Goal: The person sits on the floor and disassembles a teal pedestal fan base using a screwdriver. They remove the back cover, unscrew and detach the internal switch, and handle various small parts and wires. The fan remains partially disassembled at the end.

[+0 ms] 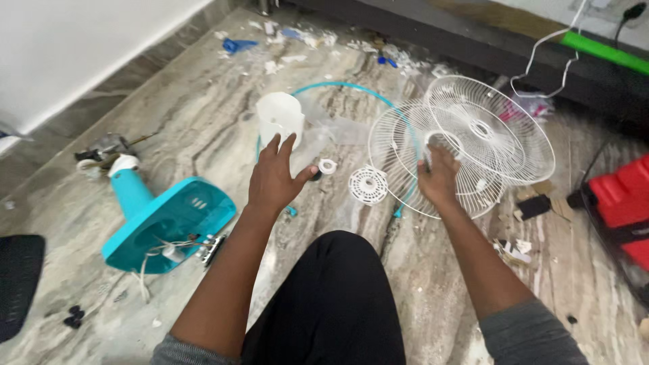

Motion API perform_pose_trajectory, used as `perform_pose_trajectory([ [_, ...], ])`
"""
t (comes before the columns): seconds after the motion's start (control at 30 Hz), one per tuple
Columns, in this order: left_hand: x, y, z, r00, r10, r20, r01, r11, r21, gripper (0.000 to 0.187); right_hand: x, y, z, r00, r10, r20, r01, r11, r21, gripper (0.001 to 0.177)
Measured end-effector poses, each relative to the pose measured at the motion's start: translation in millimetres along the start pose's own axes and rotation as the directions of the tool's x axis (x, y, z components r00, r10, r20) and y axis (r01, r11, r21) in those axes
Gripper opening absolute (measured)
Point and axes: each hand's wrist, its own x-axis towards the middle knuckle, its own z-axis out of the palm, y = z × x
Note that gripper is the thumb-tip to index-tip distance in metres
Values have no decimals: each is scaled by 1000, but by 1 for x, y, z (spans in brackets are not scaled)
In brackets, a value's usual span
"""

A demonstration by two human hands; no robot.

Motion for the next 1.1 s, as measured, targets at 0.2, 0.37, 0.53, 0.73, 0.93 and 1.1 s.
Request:
perform_pose_trajectory([
  [0.2,30,12,50,999,33,21,-32,999,-21,95,-5,62,-31,991,131,-11,-131,985,-112,58],
  [0.37,36,28,89,994,41,98,-35,997,-62,91,-10,85,-25,986,169,-14,-170,981,-98,63],
  [0.53,29,33,89,997,56,48,-55,998,-25,91,-25,55,-6,976,210,51,-208,978,-29,58],
  [0.73,25,7,55,999,-24,-26,23,999,-35,88,-10,-24,33,968,198,158,-229,950,214,58],
  [0.93,12,-30,0,991,-43,-127,46,999,18,86,12,-116,53,981,8,194,-66,953,295,58],
  [1.1,-21,-49,-39,978,-78,-195,64,995,-76,77,21,-179,53,972,-87,219,14,948,317,51],
])
